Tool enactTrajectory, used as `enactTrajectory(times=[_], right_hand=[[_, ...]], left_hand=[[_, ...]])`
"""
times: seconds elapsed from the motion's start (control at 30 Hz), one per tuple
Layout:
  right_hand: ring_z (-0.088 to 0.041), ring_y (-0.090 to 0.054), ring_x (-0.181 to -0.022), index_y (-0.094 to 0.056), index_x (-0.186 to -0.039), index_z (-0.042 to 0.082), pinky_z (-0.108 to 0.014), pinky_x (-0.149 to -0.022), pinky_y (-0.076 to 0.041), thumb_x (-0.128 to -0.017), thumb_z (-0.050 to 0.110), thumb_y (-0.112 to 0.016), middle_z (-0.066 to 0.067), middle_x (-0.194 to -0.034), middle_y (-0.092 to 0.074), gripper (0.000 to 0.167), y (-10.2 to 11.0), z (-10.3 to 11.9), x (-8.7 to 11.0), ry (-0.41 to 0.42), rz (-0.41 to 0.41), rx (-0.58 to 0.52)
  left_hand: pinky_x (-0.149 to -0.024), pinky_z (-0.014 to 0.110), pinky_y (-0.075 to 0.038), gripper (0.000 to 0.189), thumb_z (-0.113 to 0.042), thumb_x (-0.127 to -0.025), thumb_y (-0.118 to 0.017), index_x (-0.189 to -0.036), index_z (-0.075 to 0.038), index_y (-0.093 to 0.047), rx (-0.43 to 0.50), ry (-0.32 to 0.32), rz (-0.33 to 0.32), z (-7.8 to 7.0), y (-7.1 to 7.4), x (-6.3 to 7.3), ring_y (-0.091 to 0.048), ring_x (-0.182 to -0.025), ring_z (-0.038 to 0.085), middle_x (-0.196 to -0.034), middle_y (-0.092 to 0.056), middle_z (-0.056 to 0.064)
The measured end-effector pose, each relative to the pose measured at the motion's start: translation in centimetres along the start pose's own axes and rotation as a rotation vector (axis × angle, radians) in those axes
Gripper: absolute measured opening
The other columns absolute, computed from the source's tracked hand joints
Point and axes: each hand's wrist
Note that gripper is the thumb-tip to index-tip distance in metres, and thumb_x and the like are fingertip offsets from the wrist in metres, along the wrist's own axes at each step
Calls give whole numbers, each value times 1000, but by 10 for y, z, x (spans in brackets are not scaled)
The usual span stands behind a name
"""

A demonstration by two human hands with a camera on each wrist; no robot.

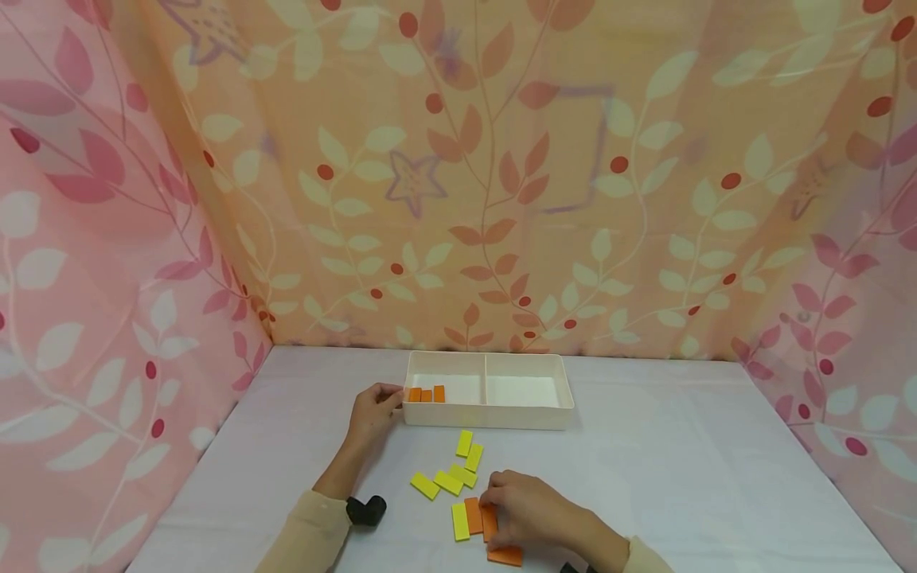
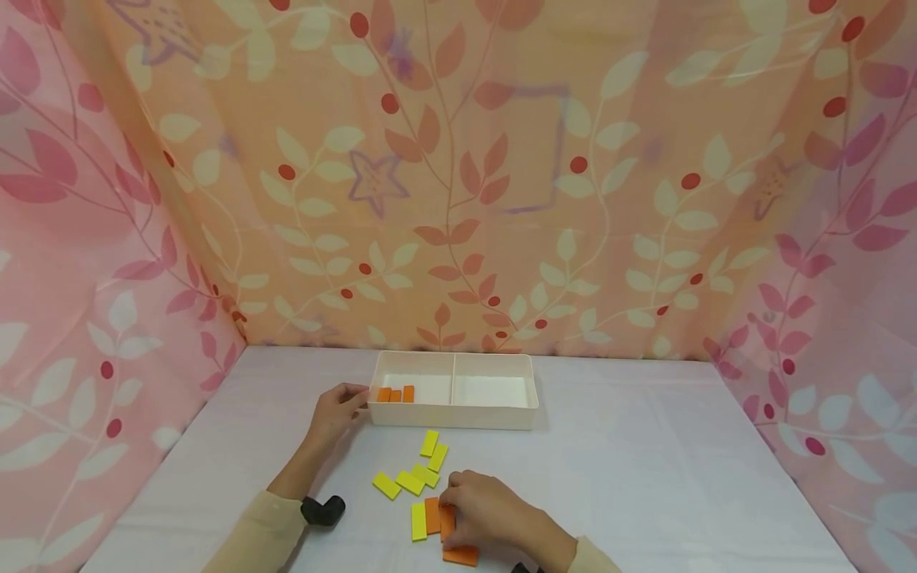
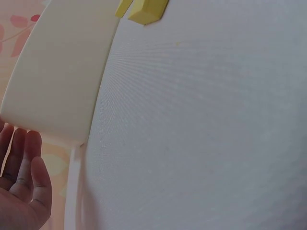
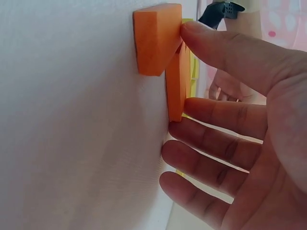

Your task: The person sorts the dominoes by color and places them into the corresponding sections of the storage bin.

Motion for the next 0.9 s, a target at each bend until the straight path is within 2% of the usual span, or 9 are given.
enactTrajectory(times=[0.23,0.53,0.73,0.9], right_hand=[[2,-42,-78,-73,-104,23,-17,-72,-44,-75,47,-79,17,-88,-51,38,1,2,1,-7,-14,15],[1,-40,-73,-73,-105,24,-14,-62,-37,-73,55,-78,16,-86,-49,45,-2,5,-1,-25,-10,44],[0,-41,-74,-73,-102,22,-16,-63,-38,-76,50,-77,14,-85,-50,39,-1,6,-2,-44,-26,41],[-1,-40,-73,-72,-103,19,-16,-63,-38,-76,49,-77,13,-85,-51,41,-4,3,-2,-48,-53,56]], left_hand=[[-73,27,-51,23,-19,-96,-61,-111,-2,-65,-5,9,2,0,-1,0,-66,-89,19,-105,-68,14],[-76,28,-52,23,-20,-96,-60,-112,-4,-65,3,24,5,-2,0,0,-66,-91,19,-107,-68,13],[-77,28,-52,24,-21,-97,-60,-113,-4,-64,6,31,9,-3,1,2,-66,-93,19,-108,-67,13],[-75,27,-52,24,-20,-96,-60,-112,-3,-64,8,30,7,-2,0,2,-67,-92,20,-107,-68,14]])
Point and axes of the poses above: each hand's wrist, its own x-axis away from the middle knuckle, its own y-axis out of the back of the hand, z = x × y
